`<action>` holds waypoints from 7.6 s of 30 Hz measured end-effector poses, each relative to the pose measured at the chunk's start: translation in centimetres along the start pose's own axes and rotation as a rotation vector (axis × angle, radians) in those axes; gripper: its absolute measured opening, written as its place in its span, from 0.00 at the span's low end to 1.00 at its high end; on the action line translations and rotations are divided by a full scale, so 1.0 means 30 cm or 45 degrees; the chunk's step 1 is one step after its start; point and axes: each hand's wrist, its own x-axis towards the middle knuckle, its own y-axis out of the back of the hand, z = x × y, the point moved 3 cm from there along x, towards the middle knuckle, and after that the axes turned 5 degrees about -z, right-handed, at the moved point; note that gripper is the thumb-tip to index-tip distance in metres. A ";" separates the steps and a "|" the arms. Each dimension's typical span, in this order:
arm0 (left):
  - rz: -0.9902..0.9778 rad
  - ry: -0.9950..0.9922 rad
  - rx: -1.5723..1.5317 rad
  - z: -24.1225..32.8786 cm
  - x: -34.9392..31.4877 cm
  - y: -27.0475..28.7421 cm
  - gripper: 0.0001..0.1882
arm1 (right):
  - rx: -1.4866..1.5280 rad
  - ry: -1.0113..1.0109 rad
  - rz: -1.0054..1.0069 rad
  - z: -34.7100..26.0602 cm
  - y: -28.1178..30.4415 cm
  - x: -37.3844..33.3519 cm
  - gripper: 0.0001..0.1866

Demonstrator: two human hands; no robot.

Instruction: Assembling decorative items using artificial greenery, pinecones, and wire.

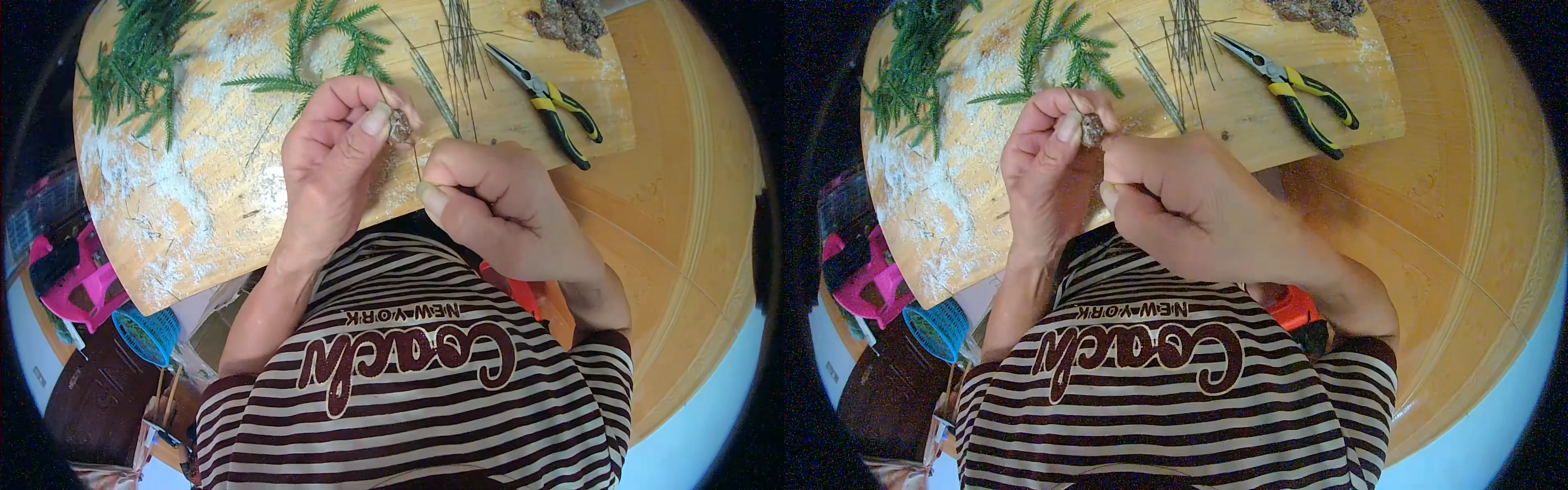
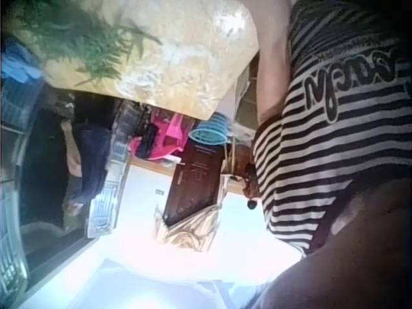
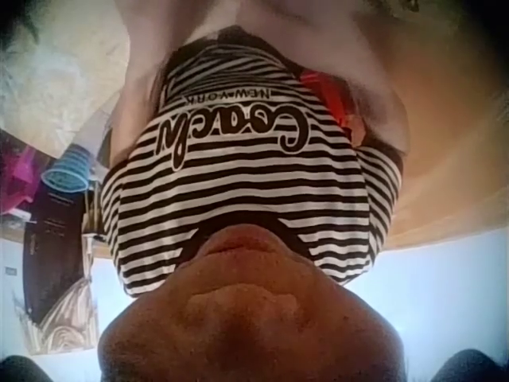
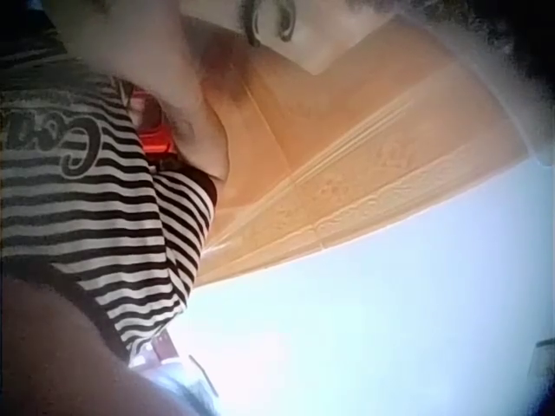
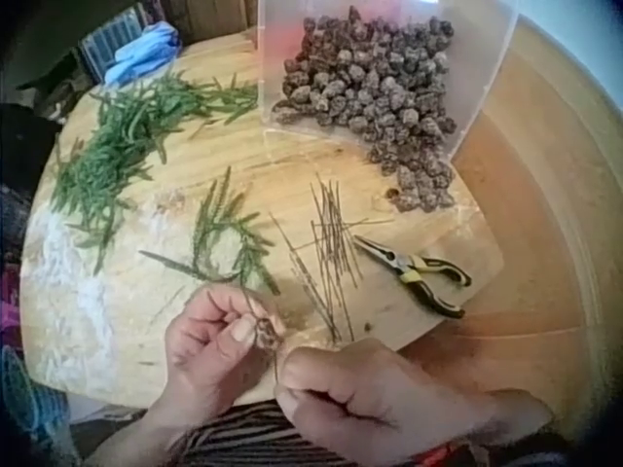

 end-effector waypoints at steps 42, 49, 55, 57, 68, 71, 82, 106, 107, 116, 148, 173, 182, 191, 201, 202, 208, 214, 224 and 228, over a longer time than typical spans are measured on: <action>-0.216 0.165 0.349 0.047 -0.047 -0.033 0.09 | 0.567 -0.395 -0.057 0.005 0.138 -0.008 0.10; -0.168 0.154 0.061 0.048 -0.046 -0.038 0.16 | 0.392 -0.168 -0.095 0.034 0.083 0.053 0.07; -0.141 0.162 0.004 0.046 -0.048 -0.043 0.17 | 0.273 0.159 0.040 0.055 0.052 0.059 0.06; -0.147 0.154 -0.038 0.044 -0.047 -0.050 0.17 | 0.308 0.123 0.034 0.048 0.051 0.059 0.06; -0.040 0.247 -0.033 0.029 -0.055 -0.054 0.20 | 0.458 0.056 0.030 0.029 0.058 0.074 0.07; -0.082 0.248 -0.073 0.030 -0.054 -0.041 0.17 | 0.445 0.019 0.003 0.019 0.063 0.076 0.08; -0.006 0.305 0.112 0.063 -0.064 -0.046 0.08 | 0.030 0.186 0.145 0.007 0.058 0.075 0.09; 0.081 0.360 0.107 0.053 -0.080 -0.045 0.08 | -0.058 0.187 0.245 0.034 0.060 0.085 0.02; 0.087 0.343 0.086 0.051 -0.077 -0.040 0.08 | -0.029 0.196 0.272 0.043 0.062 0.084 0.02; 0.158 0.266 0.212 0.042 -0.082 -0.054 0.08 | -0.506 0.458 0.230 0.050 -0.013 0.005 0.09; -0.086 0.351 0.026 0.042 -0.122 -0.079 0.09 | -0.448 0.695 0.389 0.058 0.001 0.053 0.01; -0.221 -0.010 0.988 0.075 -0.094 -0.060 0.09 | -0.648 0.788 0.561 0.015 0.005 0.066 0.07; -0.386 -0.409 1.514 0.133 -0.061 -0.089 0.13 | -0.733 0.781 0.580 -0.003 0.006 0.070 0.05; -0.257 -0.449 1.394 0.118 -0.084 -0.089 0.10 | -0.636 0.774 0.637 -0.016 -0.009 0.067 0.05; -0.081 -0.024 0.357 0.081 -0.108 -0.087 0.06 | -0.641 0.859 0.708 -0.015 -0.027 0.045 0.05; -0.081 -0.028 0.359 0.089 -0.108 -0.090 0.06 | -0.702 0.912 0.688 -0.026 -0.025 0.047 0.05; -0.062 0.192 0.169 0.110 -0.110 -0.080 0.08 | -0.855 0.919 0.579 -0.064 -0.042 0.039 0.06; -0.192 0.387 -0.207 0.159 -0.120 -0.081 0.10 | -0.508 0.801 0.261 -0.111 -0.008 0.045 0.09; -0.247 0.553 -0.217 0.166 -0.122 -0.061 0.13 | -0.248 0.615 0.019 -0.090 0.013 0.032 0.13; -0.223 0.566 -0.224 0.175 -0.119 -0.082 0.14 | -0.200 0.679 0.062 -0.092 0.007 0.036 0.12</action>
